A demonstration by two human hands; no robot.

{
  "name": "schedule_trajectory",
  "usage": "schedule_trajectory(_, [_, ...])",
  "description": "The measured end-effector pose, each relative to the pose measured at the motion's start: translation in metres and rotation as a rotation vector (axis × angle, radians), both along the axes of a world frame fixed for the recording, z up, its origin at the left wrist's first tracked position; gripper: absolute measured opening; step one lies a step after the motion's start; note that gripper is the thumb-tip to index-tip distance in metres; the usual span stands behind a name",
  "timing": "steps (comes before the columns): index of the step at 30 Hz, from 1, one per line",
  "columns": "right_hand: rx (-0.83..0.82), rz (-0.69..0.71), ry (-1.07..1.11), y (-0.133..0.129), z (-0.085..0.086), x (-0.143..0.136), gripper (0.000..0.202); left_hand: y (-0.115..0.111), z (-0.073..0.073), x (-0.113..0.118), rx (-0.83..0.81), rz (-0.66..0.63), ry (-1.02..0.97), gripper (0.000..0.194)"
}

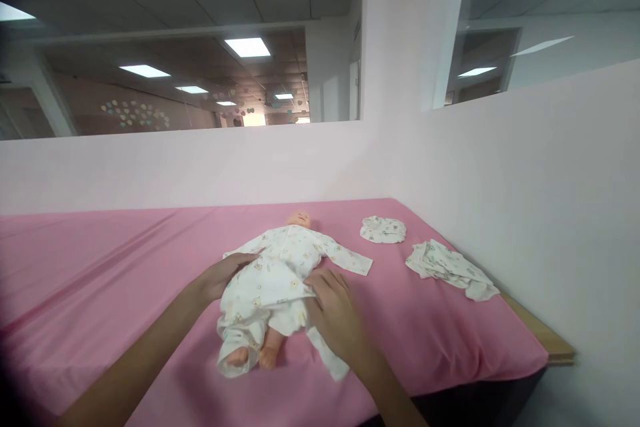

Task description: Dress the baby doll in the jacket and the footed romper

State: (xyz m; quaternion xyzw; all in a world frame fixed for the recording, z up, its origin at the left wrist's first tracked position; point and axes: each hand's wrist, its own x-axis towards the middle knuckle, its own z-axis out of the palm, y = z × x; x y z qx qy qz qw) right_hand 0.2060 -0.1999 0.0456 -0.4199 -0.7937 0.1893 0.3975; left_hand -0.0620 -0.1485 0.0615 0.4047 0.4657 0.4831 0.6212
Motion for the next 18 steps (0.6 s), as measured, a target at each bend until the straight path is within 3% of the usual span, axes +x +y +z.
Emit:
schedule_trajectory(3, [-0.271, 0.131, -0.109, 0.0, -0.004, 0.012, 0.011, -0.003, -0.005, -0.006, -0.018, -0.057, -0.041, 0.04])
schedule_trajectory(6, [-0.509, 0.208, 0.009, 0.013, 0.0, 0.016, 0.029, -0.005, -0.006, -0.009, 0.052, -0.13, -0.027, 0.031])
schedule_trajectory(10, [-0.499, 0.254, 0.186, 0.047, 0.018, -0.013, 0.038, -0.004, -0.002, -0.008, 0.133, -0.307, 0.071, 0.022])
schedule_trajectory(12, [-0.523, 0.398, 0.194, 0.065, 0.026, -0.037, 0.038, -0.005, 0.001, -0.009, 0.149, -0.389, 0.113, 0.022])
schedule_trajectory(15, [-0.534, 0.528, 0.074, 0.081, 0.028, -0.067, 0.031, -0.01, 0.007, -0.016, 0.139, -0.416, 0.198, 0.021])
schedule_trajectory(18, [-0.503, 0.553, -0.091, 0.087, 0.026, -0.078, 0.022, -0.015, 0.013, -0.029, 0.135, -0.394, 0.264, 0.021])
